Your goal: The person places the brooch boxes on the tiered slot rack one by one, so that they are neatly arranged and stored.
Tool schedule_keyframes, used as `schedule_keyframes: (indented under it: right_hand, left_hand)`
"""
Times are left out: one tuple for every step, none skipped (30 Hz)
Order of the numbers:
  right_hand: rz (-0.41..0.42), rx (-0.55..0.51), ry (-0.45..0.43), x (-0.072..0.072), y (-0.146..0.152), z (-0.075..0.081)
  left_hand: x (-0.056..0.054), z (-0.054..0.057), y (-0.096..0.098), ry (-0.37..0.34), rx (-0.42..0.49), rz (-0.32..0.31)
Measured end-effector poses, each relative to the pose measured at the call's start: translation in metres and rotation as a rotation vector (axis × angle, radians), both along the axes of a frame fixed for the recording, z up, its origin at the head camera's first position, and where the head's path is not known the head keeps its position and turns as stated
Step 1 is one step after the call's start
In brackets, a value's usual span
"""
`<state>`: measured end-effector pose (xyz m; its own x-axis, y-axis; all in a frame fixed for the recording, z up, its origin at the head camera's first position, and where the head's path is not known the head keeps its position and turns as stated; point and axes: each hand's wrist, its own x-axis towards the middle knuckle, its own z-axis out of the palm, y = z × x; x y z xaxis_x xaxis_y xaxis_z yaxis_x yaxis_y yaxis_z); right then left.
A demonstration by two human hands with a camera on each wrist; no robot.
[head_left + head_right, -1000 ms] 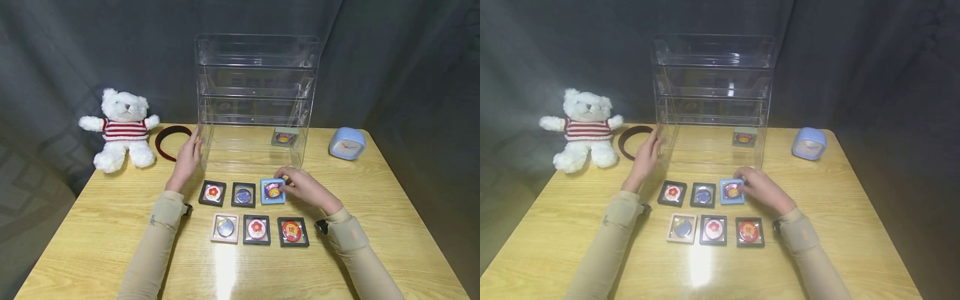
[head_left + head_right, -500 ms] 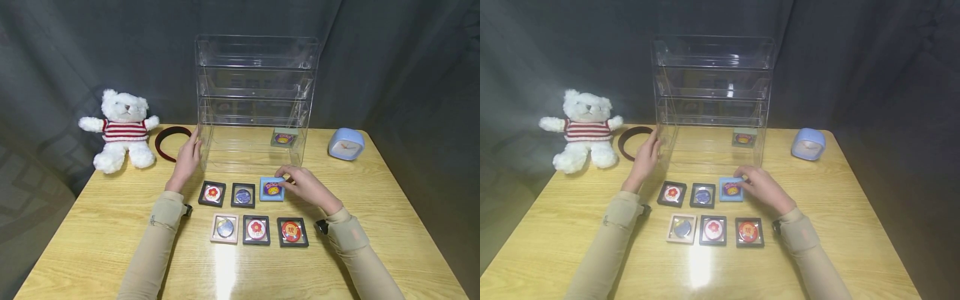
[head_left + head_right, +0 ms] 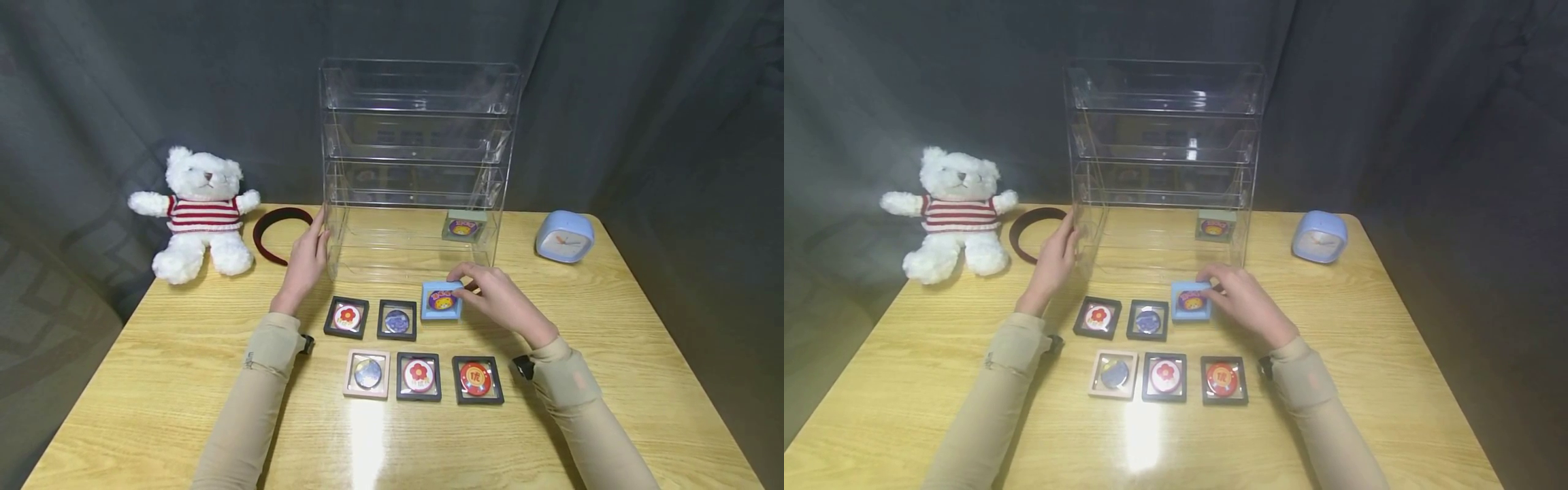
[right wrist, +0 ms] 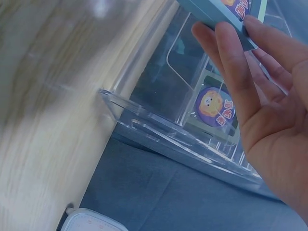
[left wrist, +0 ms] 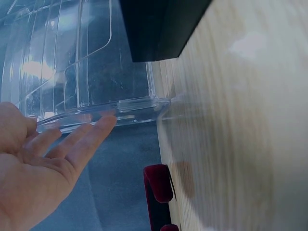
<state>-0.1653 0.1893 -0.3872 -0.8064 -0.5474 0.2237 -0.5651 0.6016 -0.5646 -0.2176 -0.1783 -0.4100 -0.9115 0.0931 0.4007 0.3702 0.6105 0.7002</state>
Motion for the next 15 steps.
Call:
schedule_keyframes:
  right_hand:
    - [-0.005,-0.001,0.002,0.000,0.000,0.001]
    - [-0.008,-0.004,0.003,0.000,-0.001,0.002]
    - [-0.013,-0.003,0.004,-0.001,-0.001,0.003]
    - [-0.017,-0.003,0.006,-0.001,-0.002,0.004]
    - [-0.021,-0.003,0.007,-0.002,-0.002,0.005]
    - [-0.027,-0.003,0.006,-0.002,-0.003,0.006]
    - [-0.031,-0.004,0.007,-0.002,-0.003,0.007]
    - [-0.034,-0.006,0.009,-0.003,-0.004,0.009]
    - [-0.038,-0.006,0.010,-0.003,-0.004,0.010]
    - [-0.042,-0.006,0.011,-0.003,-0.005,0.012]
    - [-0.046,-0.008,0.012,-0.003,-0.005,0.013]
    - [-0.048,-0.011,0.013,-0.004,-0.005,0.015]
    - [-0.051,-0.012,0.014,-0.004,-0.006,0.016]
    - [-0.053,-0.014,0.015,-0.005,-0.006,0.017]
    - [-0.055,-0.016,0.016,-0.005,-0.007,0.018]
  left_hand:
    - [0.000,0.000,0.000,-0.004,0.003,-0.001]
    - [0.000,0.000,0.000,-0.006,0.005,-0.001]
    - [0.000,0.000,0.000,-0.007,0.005,-0.002]
    - [0.001,0.000,0.000,-0.008,0.007,-0.001]
    - [0.001,0.001,0.000,-0.009,0.006,0.000]
    - [0.001,0.001,0.001,-0.009,0.005,0.000]
    - [0.001,0.001,0.001,-0.008,0.004,0.000]
    - [0.001,0.001,0.001,-0.008,0.003,0.000]
    - [0.001,0.001,0.001,-0.008,0.002,-0.001]
    - [0.001,0.001,0.001,-0.007,0.002,-0.001]
    - [0.001,0.001,0.001,-0.006,0.001,-0.002]
    - [0.001,0.001,0.001,-0.006,0.001,-0.003]
    - [0.001,0.002,0.001,-0.006,0.002,-0.003]
    - [0.001,0.002,0.001,-0.007,0.002,-0.003]
    - [0.001,0.002,0.001,-0.008,0.003,-0.002]
